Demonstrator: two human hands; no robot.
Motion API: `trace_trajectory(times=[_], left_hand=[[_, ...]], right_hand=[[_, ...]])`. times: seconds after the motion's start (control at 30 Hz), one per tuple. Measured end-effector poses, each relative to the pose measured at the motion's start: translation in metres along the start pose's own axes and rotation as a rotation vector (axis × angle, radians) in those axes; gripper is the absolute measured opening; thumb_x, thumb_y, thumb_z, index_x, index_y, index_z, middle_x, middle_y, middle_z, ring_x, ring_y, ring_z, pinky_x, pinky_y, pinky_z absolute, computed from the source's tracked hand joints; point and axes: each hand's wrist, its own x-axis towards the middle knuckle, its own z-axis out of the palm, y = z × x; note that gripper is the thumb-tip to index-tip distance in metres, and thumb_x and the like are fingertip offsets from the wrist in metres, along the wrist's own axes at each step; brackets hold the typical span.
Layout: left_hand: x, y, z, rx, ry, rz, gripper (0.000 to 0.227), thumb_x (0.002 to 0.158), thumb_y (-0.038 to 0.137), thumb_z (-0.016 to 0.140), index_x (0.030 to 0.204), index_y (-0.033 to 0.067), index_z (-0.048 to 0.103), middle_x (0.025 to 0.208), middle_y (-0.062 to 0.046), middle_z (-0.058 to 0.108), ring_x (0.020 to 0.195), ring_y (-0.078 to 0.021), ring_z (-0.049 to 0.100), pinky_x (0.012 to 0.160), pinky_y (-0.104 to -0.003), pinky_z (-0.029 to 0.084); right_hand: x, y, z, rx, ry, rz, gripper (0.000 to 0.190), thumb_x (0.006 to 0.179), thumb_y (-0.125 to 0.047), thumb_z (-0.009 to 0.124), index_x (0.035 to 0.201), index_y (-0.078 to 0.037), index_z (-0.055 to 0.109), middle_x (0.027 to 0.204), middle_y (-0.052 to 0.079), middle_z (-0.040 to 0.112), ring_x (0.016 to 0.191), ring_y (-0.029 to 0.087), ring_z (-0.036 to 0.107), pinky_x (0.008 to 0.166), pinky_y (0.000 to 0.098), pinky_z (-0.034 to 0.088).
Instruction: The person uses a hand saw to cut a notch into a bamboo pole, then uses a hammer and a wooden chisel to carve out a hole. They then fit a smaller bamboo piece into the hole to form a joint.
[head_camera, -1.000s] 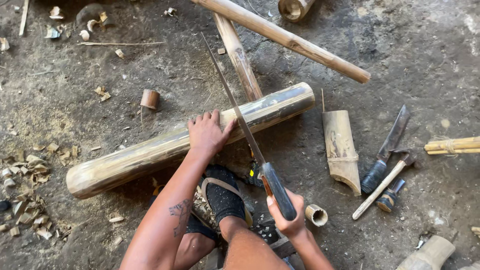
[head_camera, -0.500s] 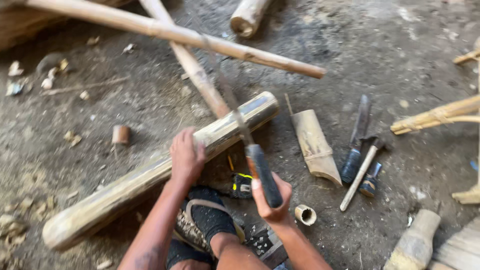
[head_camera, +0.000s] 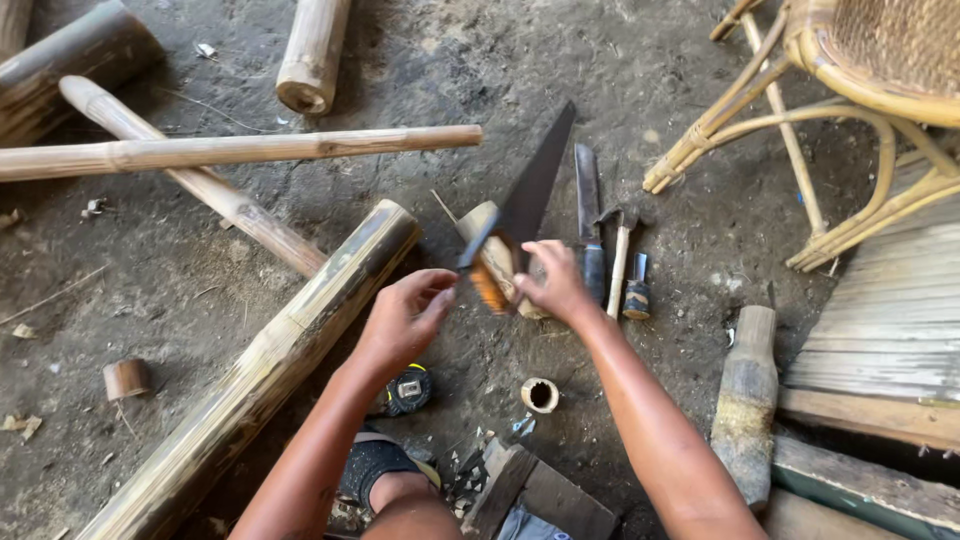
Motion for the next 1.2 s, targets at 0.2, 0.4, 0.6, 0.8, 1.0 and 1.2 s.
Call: trace_trajectory(times=[0.2, 0.4, 0.6, 0.8, 1.0, 1.2], left_hand=[[-0.008, -0.027, 0.0, 0.037, -0.012, -0.131, 0.031, 0.093, 0.022, 0.066, 0.118, 0.0034, 0.071, 0.093, -0.007, 0.076, 0.081, -0.0132, 0.067, 0.076, -0.031, 0.055], [-0.007, -0.049, 0.004, 0.023, -0.076, -0.205, 0.031, 0.093, 0.023, 0.066, 0.117, 0.0042, 0.072, 0.092, -0.007, 0.077, 0.081, -0.0129, 0.067, 0.076, -0.031, 0.056], [-0.003, -0.033, 0.013, 0.111, -0.092, -0.155, 0.031, 0.093, 0.021, 0.065, 0.119, 0.0049, 0.071, 0.106, -0.009, 0.077, 0.094, -0.0184, 0.074, 0.084, -0.033, 0.058], [0.019, 0.007, 0.046, 0.889, -0.075, 0.591, 0.07, 0.074, 0.008, 0.065, 0.142, 0.0084, 0.051, 0.137, -0.018, 0.062, 0.129, -0.0334, 0.054, 0.113, -0.051, 0.031], [0.046, 0.001, 0.062, 1.27, -0.458, 0.593, 0.021, 0.095, 0.011, 0.061, 0.115, 0.0059, 0.057, 0.102, -0.008, 0.069, 0.11, -0.0247, 0.065, 0.124, -0.05, 0.023], [0.028, -0.013, 0.017, 0.967, -0.159, 0.409, 0.018, 0.086, 0.017, 0.068, 0.099, 0.0087, 0.058, 0.092, -0.009, 0.068, 0.091, -0.0277, 0.067, 0.082, -0.044, 0.046]], right_hand=[[-0.06, 0.081, 0.009, -0.155, 0.288, 0.733, 0.037, 0.088, -0.017, 0.071, 0.122, -0.005, 0.06, 0.128, 0.019, 0.058, 0.121, 0.035, 0.056, 0.105, 0.0467, 0.045], [-0.085, 0.166, 0.006, -0.394, 0.129, 1.06, 0.054, 0.081, -0.026, 0.077, 0.125, -0.004, 0.054, 0.131, 0.023, 0.053, 0.125, 0.042, 0.048, 0.102, 0.0532, 0.037], [-0.093, 0.156, 0.004, -0.222, 0.397, 1.084, 0.056, 0.082, -0.032, 0.081, 0.123, -0.001, 0.058, 0.124, 0.023, 0.059, 0.119, 0.04, 0.055, 0.103, 0.0497, 0.043], [-0.095, -0.03, -0.007, 0.601, 0.171, 0.928, 0.045, 0.088, -0.034, 0.069, 0.124, -0.007, 0.065, 0.105, 0.016, 0.071, 0.084, 0.027, 0.067, 0.074, 0.0457, 0.056], [-0.07, -0.045, -0.021, 0.953, 0.009, 0.379, 0.044, 0.103, -0.034, 0.061, 0.129, 0.001, 0.064, 0.118, 0.023, 0.068, 0.103, 0.028, 0.066, 0.09, 0.0464, 0.057], [-0.06, 0.123, 0.017, -0.29, 0.248, 0.948, 0.035, 0.085, -0.016, 0.073, 0.117, -0.003, 0.065, 0.121, 0.022, 0.063, 0.109, 0.039, 0.062, 0.086, 0.0479, 0.051]])
